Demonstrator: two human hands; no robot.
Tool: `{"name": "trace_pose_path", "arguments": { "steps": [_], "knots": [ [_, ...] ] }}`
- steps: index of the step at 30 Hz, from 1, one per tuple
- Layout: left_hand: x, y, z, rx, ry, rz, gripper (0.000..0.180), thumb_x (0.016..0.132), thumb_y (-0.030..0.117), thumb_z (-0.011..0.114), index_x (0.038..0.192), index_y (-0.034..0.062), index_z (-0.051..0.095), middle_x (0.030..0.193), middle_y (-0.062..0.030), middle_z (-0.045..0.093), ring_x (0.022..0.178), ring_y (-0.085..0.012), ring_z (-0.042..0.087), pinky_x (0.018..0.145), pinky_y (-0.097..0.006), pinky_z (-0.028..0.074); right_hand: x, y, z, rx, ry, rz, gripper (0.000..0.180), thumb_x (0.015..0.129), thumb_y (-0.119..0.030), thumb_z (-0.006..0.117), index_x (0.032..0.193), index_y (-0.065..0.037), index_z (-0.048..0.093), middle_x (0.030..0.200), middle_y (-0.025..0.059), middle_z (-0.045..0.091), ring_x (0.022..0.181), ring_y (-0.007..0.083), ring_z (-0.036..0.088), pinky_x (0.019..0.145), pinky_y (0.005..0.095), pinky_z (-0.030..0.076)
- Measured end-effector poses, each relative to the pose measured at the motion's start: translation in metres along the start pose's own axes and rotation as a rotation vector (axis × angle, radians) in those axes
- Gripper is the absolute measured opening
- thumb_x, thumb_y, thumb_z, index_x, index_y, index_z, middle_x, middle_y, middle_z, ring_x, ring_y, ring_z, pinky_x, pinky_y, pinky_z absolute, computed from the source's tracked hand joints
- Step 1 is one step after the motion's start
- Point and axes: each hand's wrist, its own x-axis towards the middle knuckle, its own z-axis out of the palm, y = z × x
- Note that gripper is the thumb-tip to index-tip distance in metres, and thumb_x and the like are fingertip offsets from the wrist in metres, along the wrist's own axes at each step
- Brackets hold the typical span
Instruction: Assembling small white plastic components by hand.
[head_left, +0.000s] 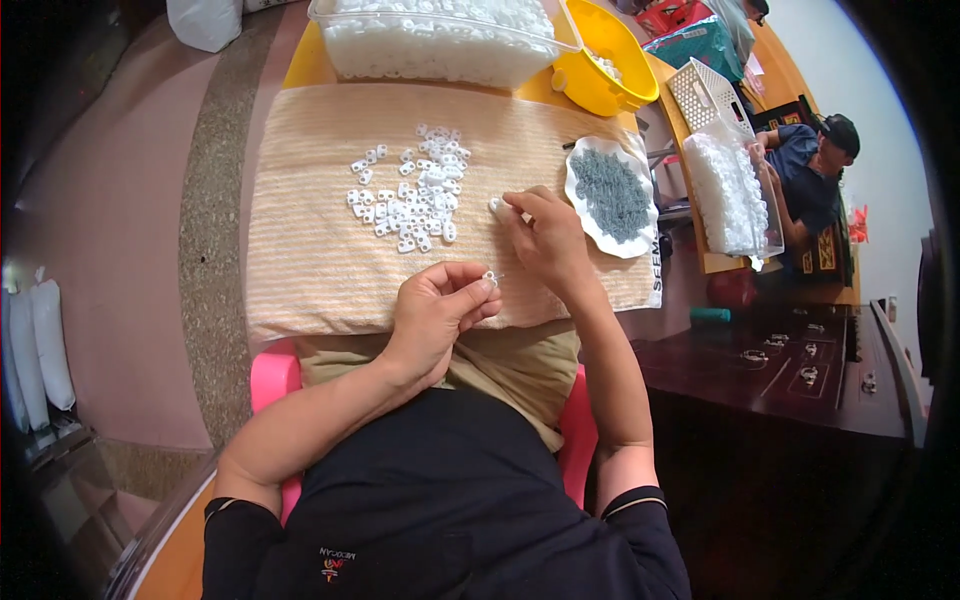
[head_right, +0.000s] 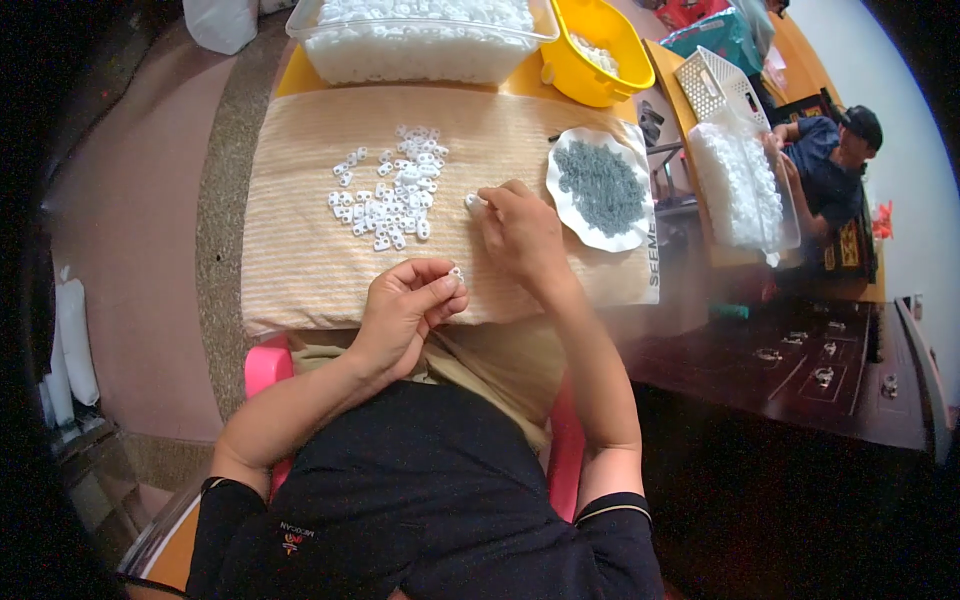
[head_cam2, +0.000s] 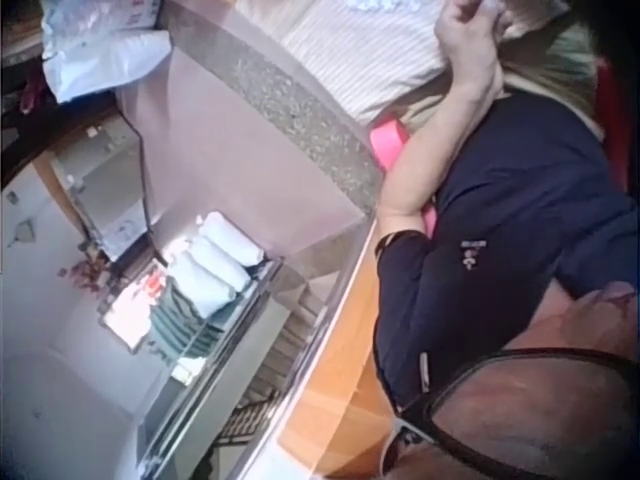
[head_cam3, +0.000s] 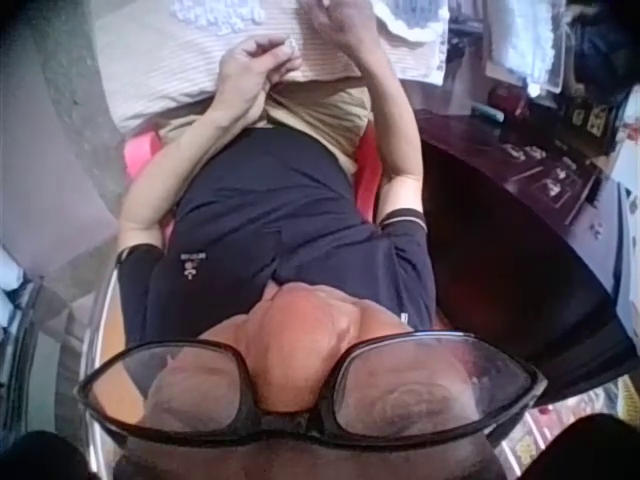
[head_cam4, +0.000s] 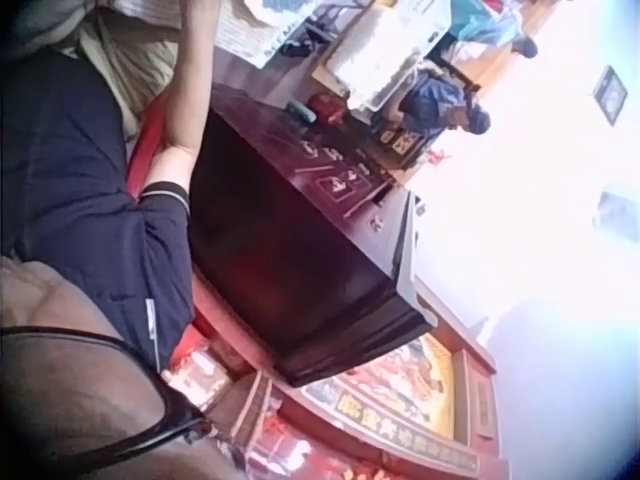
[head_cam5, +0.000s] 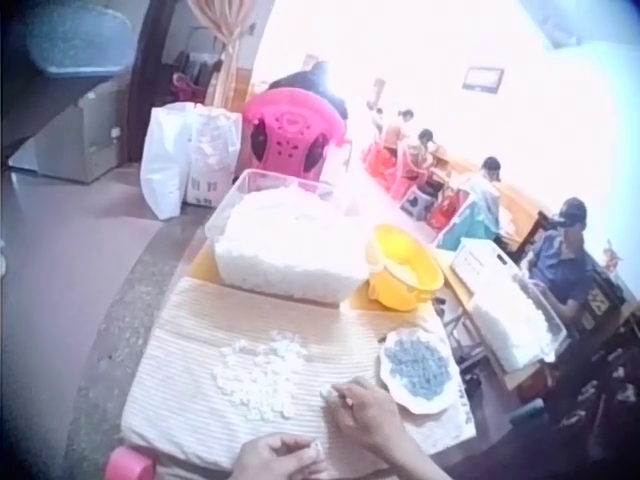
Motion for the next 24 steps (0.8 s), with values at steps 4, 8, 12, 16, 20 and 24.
{"name": "trace_pose_path", "arguments": {
  "steps": [4, 8, 12, 16, 20, 24],
  "knots": [
    [-0.001, 0.004, 0.002, 0.002, 0.002, 0.003, 0.012, 0.089, 0.001, 0.062, 0.1, -0.0006, 0.059, 0.089, -0.0072, 0.063, 0.08, -0.0139, 0.064, 0.074, -0.025, 0.056, 0.005, -0.004, 0.008, -0.125, -0.006, -0.035, 0.012, 0.083, -0.012, 0.066, 0.092, -0.005, 0.068, 0.085, 0.0108, 0.064, 0.073, 0.0292, 0.063, 0.065, 0.0361, 0.049],
    [-0.001, 0.003, 0.002, -0.002, -0.004, 0.017, 0.012, 0.089, 0.001, 0.062, 0.1, -0.0009, 0.059, 0.09, -0.0071, 0.063, 0.08, -0.0138, 0.064, 0.075, -0.025, 0.057, 0.004, -0.011, 0.007, -0.127, -0.044, -0.022, 0.01, 0.082, -0.013, 0.067, 0.09, -0.007, 0.068, 0.086, 0.0102, 0.064, 0.074, 0.0291, 0.064, 0.065, 0.0368, 0.05],
    [-0.001, 0.002, 0.001, 0.001, -0.016, 0.028, 0.012, 0.088, 0.0, 0.062, 0.1, -0.0011, 0.06, 0.09, -0.0072, 0.063, 0.08, -0.0137, 0.064, 0.075, -0.025, 0.057, 0.001, -0.016, 0.003, -0.162, -0.054, -0.068, 0.009, 0.081, -0.011, 0.066, 0.09, -0.007, 0.068, 0.087, 0.0102, 0.064, 0.076, 0.0301, 0.064, 0.067, 0.0376, 0.05],
    [-0.002, 0.002, 0.002, 0.009, -0.018, 0.03, 0.013, 0.088, 0.0, 0.062, 0.101, -0.0009, 0.06, 0.09, -0.0072, 0.064, 0.08, -0.0136, 0.064, 0.074, -0.025, 0.057, -0.005, -0.012, -0.005, -0.141, -0.071, -0.083, 0.012, 0.08, -0.006, 0.063, 0.092, -0.004, 0.067, 0.088, 0.0112, 0.064, 0.079, 0.0318, 0.063, 0.069, 0.0381, 0.05],
    [-0.004, 0.002, 0.003, 0.003, -0.02, 0.033, 0.013, 0.088, 0.0, 0.062, 0.101, -0.0009, 0.06, 0.089, -0.0071, 0.064, 0.079, -0.0135, 0.064, 0.074, -0.025, 0.057, -0.007, -0.013, -0.028, -0.161, -0.126, -0.135, 0.015, 0.078, -0.003, 0.061, 0.092, -0.001, 0.066, 0.088, 0.013, 0.063, 0.081, 0.0337, 0.063, 0.073, 0.0383, 0.049],
    [-0.005, 0.001, 0.004, 0.018, -0.01, 0.029, 0.013, 0.088, 0.001, 0.062, 0.101, -0.0007, 0.06, 0.088, -0.0074, 0.064, 0.078, -0.0139, 0.065, 0.072, -0.025, 0.057, -0.001, -0.008, -0.032, -0.23, -0.211, -0.114, 0.016, 0.077, -0.001, 0.06, 0.092, 0.0, 0.066, 0.089, 0.0165, 0.064, 0.083, 0.0352, 0.062, 0.076, 0.0381, 0.049]
  ]
}}
